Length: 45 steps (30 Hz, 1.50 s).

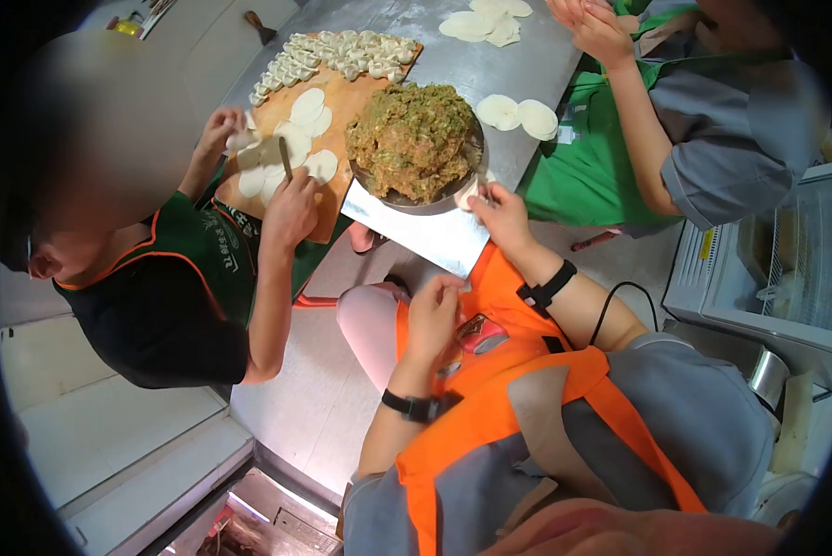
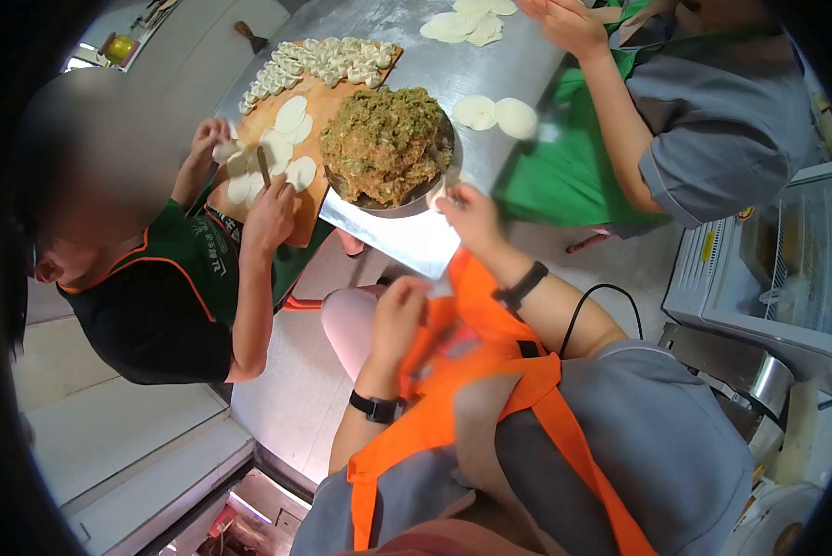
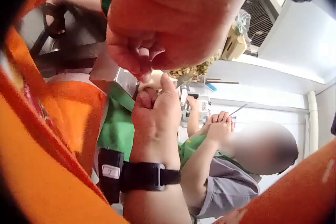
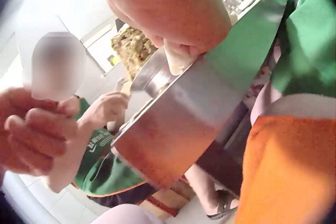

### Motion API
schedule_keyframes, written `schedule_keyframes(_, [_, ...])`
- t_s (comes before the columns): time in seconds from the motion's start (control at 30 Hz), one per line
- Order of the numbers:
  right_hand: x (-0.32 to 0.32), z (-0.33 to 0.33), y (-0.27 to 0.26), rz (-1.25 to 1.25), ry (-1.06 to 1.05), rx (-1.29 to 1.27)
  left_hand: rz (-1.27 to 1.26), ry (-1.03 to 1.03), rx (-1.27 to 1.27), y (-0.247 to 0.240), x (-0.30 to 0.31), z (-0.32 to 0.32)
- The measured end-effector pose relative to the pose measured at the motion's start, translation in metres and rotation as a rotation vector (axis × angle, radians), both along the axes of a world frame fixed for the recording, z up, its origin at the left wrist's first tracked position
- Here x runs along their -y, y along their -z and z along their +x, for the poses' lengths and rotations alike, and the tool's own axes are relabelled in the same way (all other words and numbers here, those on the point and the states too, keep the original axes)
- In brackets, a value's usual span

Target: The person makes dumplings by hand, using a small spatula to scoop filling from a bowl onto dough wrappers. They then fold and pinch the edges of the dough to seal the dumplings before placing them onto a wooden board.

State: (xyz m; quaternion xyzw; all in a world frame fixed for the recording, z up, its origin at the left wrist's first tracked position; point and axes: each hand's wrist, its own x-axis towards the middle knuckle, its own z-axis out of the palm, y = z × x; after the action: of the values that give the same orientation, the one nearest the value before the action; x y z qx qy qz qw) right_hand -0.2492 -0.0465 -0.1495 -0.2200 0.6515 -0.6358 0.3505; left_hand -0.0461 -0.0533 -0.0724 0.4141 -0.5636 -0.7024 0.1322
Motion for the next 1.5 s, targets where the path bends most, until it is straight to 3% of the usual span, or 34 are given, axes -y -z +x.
schedule_keyframes(0.07, [-0.006,0.022,0.001,-0.014,-0.089,0.068,-0.007,-0.002,0.042,0.015,0.009,-0.002])
schedule_keyframes(0.13, [-0.008,0.039,0.0,-0.039,-0.139,0.15,0.121,-0.136,-0.042,0.029,0.018,-0.011])
schedule_keyframes(0.37, [-0.019,0.023,0.0,-0.099,-0.02,0.065,0.129,-0.23,-0.121,0.042,0.032,-0.024])
schedule_keyframes(0.5, [-0.016,0.019,-0.036,-0.106,-0.029,0.004,0.16,-0.297,-0.179,0.041,0.033,-0.034])
schedule_keyframes(0.67, [-0.02,0.021,-0.077,-0.129,-0.206,0.424,0.05,-0.379,-0.241,0.022,0.032,-0.04])
schedule_keyframes(0.77, [-0.017,0.03,-0.093,-0.178,-0.226,0.552,0.274,-0.252,-0.468,0.003,0.034,-0.03])
schedule_keyframes(0.9, [-0.019,0.037,-0.112,-0.161,-0.254,0.702,0.009,-0.303,-0.354,-0.004,0.031,-0.028])
schedule_keyframes(1.0, [-0.026,0.035,-0.098,0.028,-0.336,0.568,-0.269,-0.314,-0.237,0.003,0.028,-0.026])
schedule_keyframes(1.2, [-0.029,0.05,-0.1,-0.085,-0.146,0.353,-0.042,-0.368,-0.362,0.003,0.021,-0.018])
schedule_keyframes(1.3, [-0.029,0.048,-0.09,0.07,-0.164,0.051,-0.397,-0.419,-0.239,0.02,0.012,-0.025])
schedule_keyframes(1.4, [-0.025,0.056,-0.088,-0.03,-0.348,-0.335,0.214,-0.427,-0.625,0.024,0.003,-0.037])
schedule_keyframes(1.5, [-0.027,0.042,-0.113,-0.078,-0.367,-0.915,0.771,-0.449,-0.901,0.017,-0.005,-0.046])
